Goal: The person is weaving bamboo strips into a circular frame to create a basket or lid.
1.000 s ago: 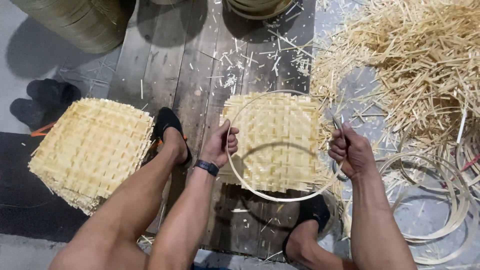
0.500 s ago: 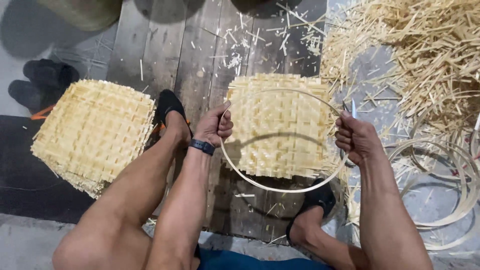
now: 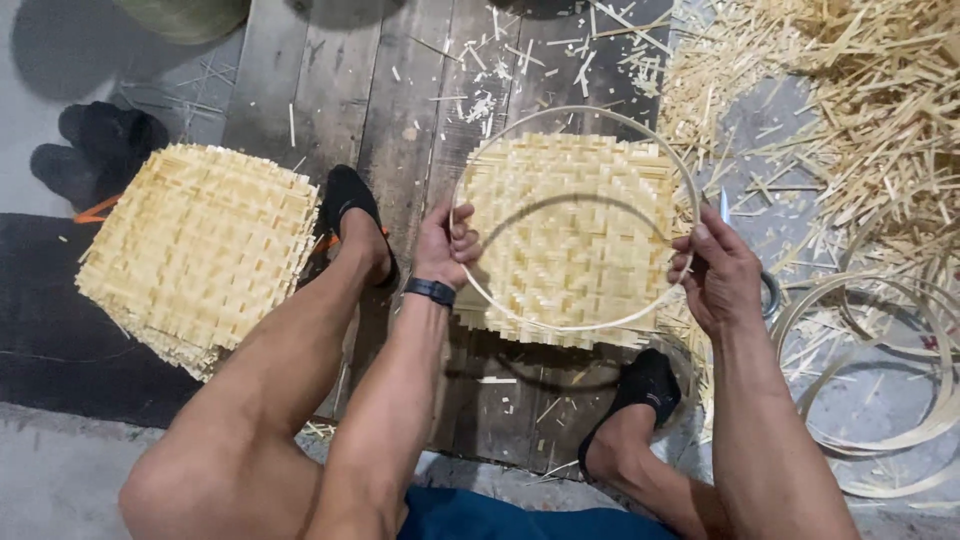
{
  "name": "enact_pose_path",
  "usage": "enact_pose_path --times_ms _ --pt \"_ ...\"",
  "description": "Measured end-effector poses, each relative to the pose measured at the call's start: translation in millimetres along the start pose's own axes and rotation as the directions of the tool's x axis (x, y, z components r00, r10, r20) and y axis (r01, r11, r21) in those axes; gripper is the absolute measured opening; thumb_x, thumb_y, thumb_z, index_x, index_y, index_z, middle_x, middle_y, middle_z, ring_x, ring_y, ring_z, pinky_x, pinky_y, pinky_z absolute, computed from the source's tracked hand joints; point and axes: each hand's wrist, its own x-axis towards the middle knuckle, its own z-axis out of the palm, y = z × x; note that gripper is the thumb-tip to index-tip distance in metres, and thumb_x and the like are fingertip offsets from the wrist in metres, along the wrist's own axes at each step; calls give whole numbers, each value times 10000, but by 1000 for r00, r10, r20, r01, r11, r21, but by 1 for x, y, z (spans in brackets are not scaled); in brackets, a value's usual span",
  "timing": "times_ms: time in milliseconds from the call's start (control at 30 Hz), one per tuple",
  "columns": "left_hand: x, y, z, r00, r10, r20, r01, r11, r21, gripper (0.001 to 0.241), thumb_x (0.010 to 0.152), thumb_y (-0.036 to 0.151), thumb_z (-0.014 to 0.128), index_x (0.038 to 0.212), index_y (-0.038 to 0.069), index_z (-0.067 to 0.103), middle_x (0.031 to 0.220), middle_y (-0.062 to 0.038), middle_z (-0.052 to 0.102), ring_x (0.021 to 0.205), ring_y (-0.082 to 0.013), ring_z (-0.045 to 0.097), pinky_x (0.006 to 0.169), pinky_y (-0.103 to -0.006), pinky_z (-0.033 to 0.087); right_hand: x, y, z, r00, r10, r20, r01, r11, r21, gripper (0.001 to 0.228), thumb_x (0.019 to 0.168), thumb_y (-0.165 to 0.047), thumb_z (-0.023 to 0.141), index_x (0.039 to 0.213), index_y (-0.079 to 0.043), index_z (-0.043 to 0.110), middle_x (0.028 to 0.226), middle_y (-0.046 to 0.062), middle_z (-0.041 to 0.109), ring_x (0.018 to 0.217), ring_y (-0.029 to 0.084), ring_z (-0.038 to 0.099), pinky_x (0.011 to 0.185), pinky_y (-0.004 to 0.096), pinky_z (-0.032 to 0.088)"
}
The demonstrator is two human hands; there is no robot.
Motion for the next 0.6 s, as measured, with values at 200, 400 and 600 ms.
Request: enact_pose_path --times_ms 200,400,600 --pt "-6 -10 11 910 387 -150 -327 890 318 211 853 241 779 1009 109 725 643 48 594 556 -74 527 463 -233 416 18 26 -1 979 -165 -116 94 882 -461 462 924 -77 711 1380 -46 641 1018 71 711 824 142 665 697 319 596" --pt "23 -15 -32 729 681 66 -208 129 970 224 745 129 827 950 39 826 855 -90 795 771 -173 761 743 -306 590 42 58 -26 938 -342 59 198 387 -901 450 864 -111 778 1312 -74 748 827 158 721 722 198 658 704 333 524" --pt "18 -12 -40 832 547 -88 -44 223 974 313 681 86 835 991 53 811 919 -83 812 804 -150 764 760 -298 608 31 61 -21 928 -371 -30 135 410 -902 368 842 -174 831 1186 -59 767 879 139 761 766 190 720 744 323 559"
